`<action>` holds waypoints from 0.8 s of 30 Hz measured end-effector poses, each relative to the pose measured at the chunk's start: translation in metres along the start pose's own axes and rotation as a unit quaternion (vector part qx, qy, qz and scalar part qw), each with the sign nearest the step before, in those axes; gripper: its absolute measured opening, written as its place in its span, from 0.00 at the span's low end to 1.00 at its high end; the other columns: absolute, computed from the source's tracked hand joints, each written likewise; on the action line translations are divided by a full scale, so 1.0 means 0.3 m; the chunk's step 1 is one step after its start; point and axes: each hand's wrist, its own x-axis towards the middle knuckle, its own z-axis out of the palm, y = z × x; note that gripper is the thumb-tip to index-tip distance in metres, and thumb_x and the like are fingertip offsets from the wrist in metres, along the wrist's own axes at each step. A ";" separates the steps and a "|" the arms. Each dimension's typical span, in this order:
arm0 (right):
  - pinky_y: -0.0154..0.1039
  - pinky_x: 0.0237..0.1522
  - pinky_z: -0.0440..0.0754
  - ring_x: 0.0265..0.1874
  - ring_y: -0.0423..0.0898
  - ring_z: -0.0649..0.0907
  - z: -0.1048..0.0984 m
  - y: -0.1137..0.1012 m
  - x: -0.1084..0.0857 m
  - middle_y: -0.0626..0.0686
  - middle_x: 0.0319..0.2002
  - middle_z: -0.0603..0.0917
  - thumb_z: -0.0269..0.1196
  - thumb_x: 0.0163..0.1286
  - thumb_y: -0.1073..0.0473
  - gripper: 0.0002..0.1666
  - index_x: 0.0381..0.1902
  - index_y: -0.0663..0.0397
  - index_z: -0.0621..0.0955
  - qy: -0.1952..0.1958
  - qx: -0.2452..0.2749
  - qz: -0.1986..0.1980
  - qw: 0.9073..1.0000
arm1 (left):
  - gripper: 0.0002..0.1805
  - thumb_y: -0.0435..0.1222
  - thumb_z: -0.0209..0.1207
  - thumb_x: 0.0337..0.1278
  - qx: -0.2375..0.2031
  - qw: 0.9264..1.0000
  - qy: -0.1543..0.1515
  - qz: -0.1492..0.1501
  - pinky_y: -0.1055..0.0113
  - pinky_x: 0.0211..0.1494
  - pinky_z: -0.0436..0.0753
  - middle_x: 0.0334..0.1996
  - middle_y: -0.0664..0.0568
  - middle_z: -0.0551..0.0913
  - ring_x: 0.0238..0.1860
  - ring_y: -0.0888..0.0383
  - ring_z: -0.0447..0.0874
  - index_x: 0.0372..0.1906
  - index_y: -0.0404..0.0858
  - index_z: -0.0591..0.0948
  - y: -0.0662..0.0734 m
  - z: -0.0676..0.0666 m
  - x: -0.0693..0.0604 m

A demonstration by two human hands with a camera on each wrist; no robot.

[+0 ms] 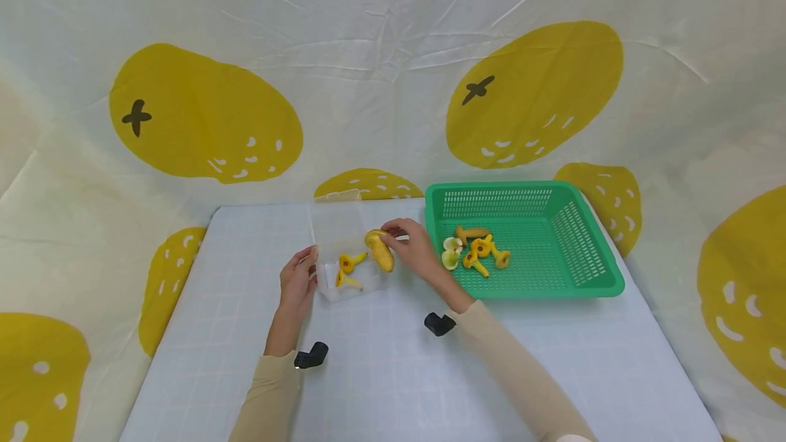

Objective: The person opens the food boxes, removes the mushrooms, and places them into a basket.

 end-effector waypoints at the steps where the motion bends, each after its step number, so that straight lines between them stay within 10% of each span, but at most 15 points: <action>1: 0.47 0.52 0.85 0.50 0.53 0.85 -0.010 0.003 -0.003 0.58 0.50 0.85 0.66 0.74 0.57 0.14 0.52 0.61 0.84 0.003 0.003 0.006 1.000 | 0.23 0.45 0.65 0.70 0.000 1.000 0.001 0.000 0.73 0.34 0.74 0.40 0.55 0.78 0.39 0.55 0.73 0.60 0.34 0.81 0.000 0.000 -0.001; 24: 0.26 0.50 0.81 0.52 0.58 0.83 -0.219 0.048 -0.132 0.68 0.53 0.83 0.64 0.74 0.67 0.16 0.56 0.71 0.81 0.124 0.073 -0.011 0.990 | 0.23 0.45 0.64 0.70 0.008 1.000 0.007 0.003 0.73 0.35 0.73 0.52 0.44 0.79 0.40 0.53 0.74 0.61 0.35 0.81 -0.003 0.003 0.000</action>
